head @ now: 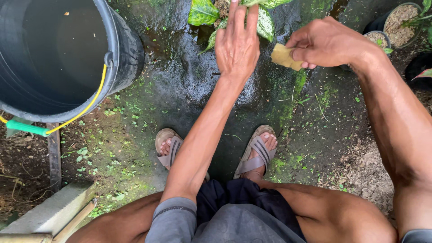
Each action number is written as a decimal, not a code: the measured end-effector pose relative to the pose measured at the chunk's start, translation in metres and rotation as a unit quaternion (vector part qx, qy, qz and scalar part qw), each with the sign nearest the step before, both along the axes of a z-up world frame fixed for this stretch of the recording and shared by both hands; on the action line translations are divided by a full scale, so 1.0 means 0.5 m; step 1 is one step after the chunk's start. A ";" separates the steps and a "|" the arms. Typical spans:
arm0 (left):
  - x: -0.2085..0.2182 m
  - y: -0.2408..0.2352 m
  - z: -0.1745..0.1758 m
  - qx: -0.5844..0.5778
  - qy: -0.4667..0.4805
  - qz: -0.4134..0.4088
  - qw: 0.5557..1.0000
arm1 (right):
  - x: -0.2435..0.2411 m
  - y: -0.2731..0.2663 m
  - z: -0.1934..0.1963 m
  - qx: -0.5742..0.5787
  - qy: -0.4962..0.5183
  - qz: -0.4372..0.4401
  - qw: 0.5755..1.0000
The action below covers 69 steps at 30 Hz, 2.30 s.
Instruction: The person cleans the leaves of a potted plant using a sponge and water from a bucket. They wipe each leaf individually, then place the plant back among other potted plants.
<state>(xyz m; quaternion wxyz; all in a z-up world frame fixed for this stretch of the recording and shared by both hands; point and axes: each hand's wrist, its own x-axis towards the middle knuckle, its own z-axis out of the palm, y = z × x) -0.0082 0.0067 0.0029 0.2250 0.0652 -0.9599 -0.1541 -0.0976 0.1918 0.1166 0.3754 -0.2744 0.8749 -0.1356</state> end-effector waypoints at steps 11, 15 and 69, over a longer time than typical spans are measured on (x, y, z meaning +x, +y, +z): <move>-0.008 -0.036 0.015 0.191 0.013 0.051 0.980 | 0.028 -0.033 -0.002 -0.075 -0.023 -0.132 0.988; 0.000 -0.052 0.050 0.270 -0.035 0.077 0.959 | 0.043 -0.083 -0.029 -0.198 -0.045 -0.229 0.952; 0.025 -0.068 0.035 0.713 -0.121 -0.012 0.691 | 0.092 -0.153 -0.027 -0.254 0.184 -0.113 0.943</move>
